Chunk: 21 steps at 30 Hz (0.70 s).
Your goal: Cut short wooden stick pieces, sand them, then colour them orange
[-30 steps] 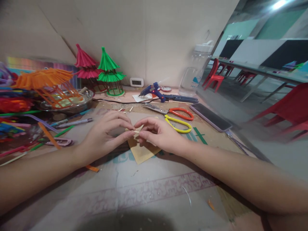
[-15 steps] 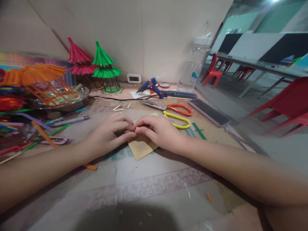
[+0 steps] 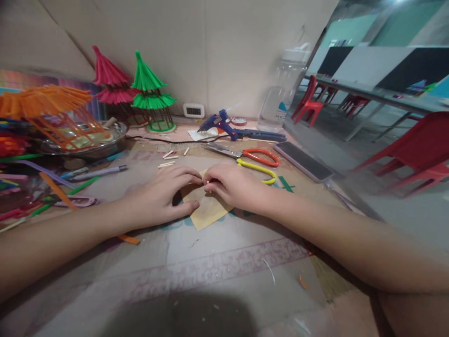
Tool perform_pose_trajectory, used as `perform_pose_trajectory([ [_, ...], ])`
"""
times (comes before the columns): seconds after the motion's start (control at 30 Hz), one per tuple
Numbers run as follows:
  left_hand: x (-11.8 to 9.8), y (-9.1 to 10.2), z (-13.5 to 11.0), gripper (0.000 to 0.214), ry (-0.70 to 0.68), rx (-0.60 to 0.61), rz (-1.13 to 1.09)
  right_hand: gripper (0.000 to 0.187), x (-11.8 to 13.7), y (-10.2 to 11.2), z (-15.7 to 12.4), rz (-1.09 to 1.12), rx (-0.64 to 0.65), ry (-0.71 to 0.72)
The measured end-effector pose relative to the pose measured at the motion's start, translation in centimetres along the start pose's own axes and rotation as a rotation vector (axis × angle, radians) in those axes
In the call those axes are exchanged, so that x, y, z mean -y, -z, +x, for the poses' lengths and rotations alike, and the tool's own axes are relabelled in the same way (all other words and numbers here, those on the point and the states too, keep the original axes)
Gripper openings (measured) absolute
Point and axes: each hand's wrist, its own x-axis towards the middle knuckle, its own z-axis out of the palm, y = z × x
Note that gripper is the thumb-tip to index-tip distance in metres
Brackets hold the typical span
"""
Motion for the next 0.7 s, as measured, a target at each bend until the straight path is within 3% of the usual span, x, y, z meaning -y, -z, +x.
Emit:
perform_pose_trajectory([
  [0.17, 0.1, -0.1, 0.1, 0.037, -0.003, 0.004, -0.002, 0.013, 0.3, -0.2, -0.2, -0.093, 0.002, 0.039],
  [0.37, 0.1, -0.2, 0.1, 0.03, -0.03, 0.0, 0.04, 0.015, 0.4, -0.8, 0.0, -0.049, -0.021, 0.179],
  [0.53, 0.1, -0.2, 0.0, 0.036, -0.023, 0.012, 0.046, 0.016, -0.8, -0.4, -0.2, -0.15, -0.071, 0.122],
  [0.7, 0.1, -0.2, 0.0, 0.031, -0.036, 0.004, 0.048, 0.015, 0.2, -0.9, -0.3, -0.06, -0.062, 0.132],
])
